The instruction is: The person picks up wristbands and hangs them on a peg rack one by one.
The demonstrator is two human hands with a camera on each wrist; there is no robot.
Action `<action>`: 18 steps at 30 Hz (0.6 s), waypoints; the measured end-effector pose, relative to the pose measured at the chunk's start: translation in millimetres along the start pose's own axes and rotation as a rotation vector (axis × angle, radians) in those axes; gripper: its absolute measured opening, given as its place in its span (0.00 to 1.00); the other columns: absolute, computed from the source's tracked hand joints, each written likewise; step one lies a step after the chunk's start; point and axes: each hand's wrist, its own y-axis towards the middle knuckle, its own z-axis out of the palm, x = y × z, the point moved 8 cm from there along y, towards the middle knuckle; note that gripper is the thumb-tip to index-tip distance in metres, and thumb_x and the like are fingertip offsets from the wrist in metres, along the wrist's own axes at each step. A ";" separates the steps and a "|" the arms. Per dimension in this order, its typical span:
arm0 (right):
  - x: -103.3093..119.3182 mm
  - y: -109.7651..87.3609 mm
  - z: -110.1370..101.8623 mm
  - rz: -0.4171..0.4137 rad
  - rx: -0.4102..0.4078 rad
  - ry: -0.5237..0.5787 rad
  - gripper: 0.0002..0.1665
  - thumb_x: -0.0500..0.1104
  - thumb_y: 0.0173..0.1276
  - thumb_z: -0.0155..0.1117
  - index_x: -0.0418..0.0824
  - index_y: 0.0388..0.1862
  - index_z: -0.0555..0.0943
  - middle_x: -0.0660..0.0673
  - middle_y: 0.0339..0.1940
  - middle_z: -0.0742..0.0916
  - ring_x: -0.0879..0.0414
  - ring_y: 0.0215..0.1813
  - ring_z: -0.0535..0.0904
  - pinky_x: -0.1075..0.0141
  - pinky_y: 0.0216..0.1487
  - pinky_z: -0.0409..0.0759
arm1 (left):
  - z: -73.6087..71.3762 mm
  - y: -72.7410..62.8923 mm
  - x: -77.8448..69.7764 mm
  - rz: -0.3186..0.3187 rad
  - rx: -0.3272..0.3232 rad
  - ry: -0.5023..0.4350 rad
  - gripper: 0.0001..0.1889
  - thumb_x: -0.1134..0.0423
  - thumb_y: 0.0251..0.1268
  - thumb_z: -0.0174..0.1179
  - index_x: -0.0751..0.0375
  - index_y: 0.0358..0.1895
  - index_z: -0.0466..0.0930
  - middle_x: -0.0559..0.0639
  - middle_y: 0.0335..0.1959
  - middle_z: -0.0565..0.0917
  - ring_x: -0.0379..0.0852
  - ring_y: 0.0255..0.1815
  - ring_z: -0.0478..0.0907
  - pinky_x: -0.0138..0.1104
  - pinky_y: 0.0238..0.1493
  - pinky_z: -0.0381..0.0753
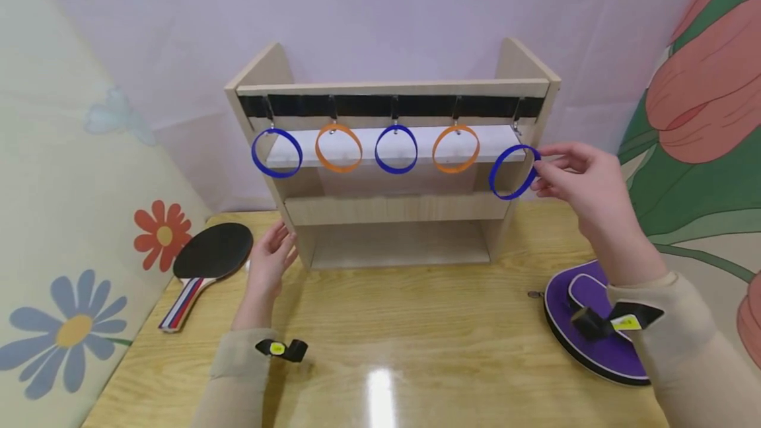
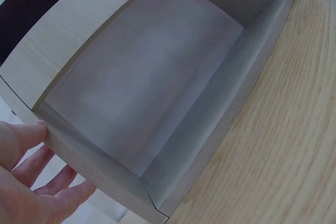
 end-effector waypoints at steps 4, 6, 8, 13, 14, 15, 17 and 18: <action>8.8 4.2 -1.9 -0.018 -0.012 0.113 0.09 0.35 0.64 0.69 0.42 0.44 0.86 0.48 0.27 0.88 0.57 0.28 0.85 0.69 0.31 0.86 | -1.1 0.2 0.7 -0.005 -0.005 -0.002 0.27 0.64 0.76 0.52 0.58 0.75 0.62 0.55 0.75 0.67 0.49 0.73 0.67 0.43 0.70 0.70; 11.8 6.8 -2.5 -0.016 -0.019 0.133 0.10 0.35 0.63 0.70 0.41 0.44 0.85 0.47 0.27 0.88 0.56 0.28 0.85 0.68 0.31 0.86 | -1.3 0.5 0.9 -0.008 -0.004 -0.001 0.27 0.64 0.76 0.52 0.57 0.76 0.62 0.55 0.75 0.67 0.49 0.73 0.67 0.43 0.70 0.70; 13.8 9.7 -2.1 -0.015 -0.025 0.144 0.11 0.36 0.62 0.72 0.40 0.45 0.85 0.47 0.27 0.88 0.56 0.28 0.85 0.68 0.31 0.86 | -1.6 0.8 1.2 -0.010 -0.004 0.001 0.27 0.64 0.76 0.52 0.57 0.75 0.62 0.54 0.75 0.67 0.49 0.73 0.67 0.43 0.70 0.70; 13.1 15.8 -1.4 -0.002 -0.037 0.141 0.10 0.36 0.62 0.72 0.40 0.43 0.85 0.47 0.27 0.88 0.56 0.27 0.85 0.68 0.31 0.86 | -1.4 1.0 1.3 -0.013 0.001 -0.004 0.27 0.64 0.76 0.52 0.57 0.76 0.61 0.55 0.75 0.66 0.50 0.73 0.66 0.44 0.71 0.70; 12.5 16.7 -1.5 0.001 -0.042 0.139 0.10 0.35 0.62 0.72 0.41 0.42 0.85 0.47 0.26 0.87 0.56 0.27 0.85 0.68 0.30 0.86 | -1.3 1.0 1.1 -0.012 0.001 -0.004 0.27 0.64 0.76 0.52 0.58 0.76 0.61 0.55 0.75 0.66 0.50 0.73 0.66 0.44 0.71 0.69; 11.5 17.6 -1.9 0.006 -0.047 0.137 0.09 0.36 0.62 0.72 0.41 0.42 0.85 0.47 0.26 0.87 0.57 0.27 0.85 0.69 0.30 0.86 | -1.2 0.9 0.8 -0.011 0.002 -0.004 0.27 0.65 0.76 0.52 0.58 0.76 0.61 0.55 0.75 0.66 0.50 0.73 0.66 0.43 0.71 0.70; 9.5 19.1 -3.3 0.015 -0.059 0.137 0.09 0.36 0.62 0.72 0.42 0.41 0.85 0.47 0.25 0.87 0.57 0.26 0.85 0.69 0.30 0.86 | -0.9 0.7 0.3 -0.008 0.002 -0.004 0.27 0.65 0.77 0.52 0.58 0.76 0.61 0.55 0.75 0.66 0.50 0.73 0.66 0.43 0.70 0.70; 8.5 19.7 -3.9 0.018 -0.063 0.136 0.08 0.36 0.62 0.72 0.42 0.41 0.85 0.48 0.25 0.87 0.57 0.26 0.84 0.69 0.30 0.86 | -0.8 0.7 0.1 -0.006 0.001 -0.003 0.27 0.65 0.76 0.52 0.58 0.76 0.61 0.55 0.75 0.66 0.50 0.73 0.67 0.43 0.70 0.70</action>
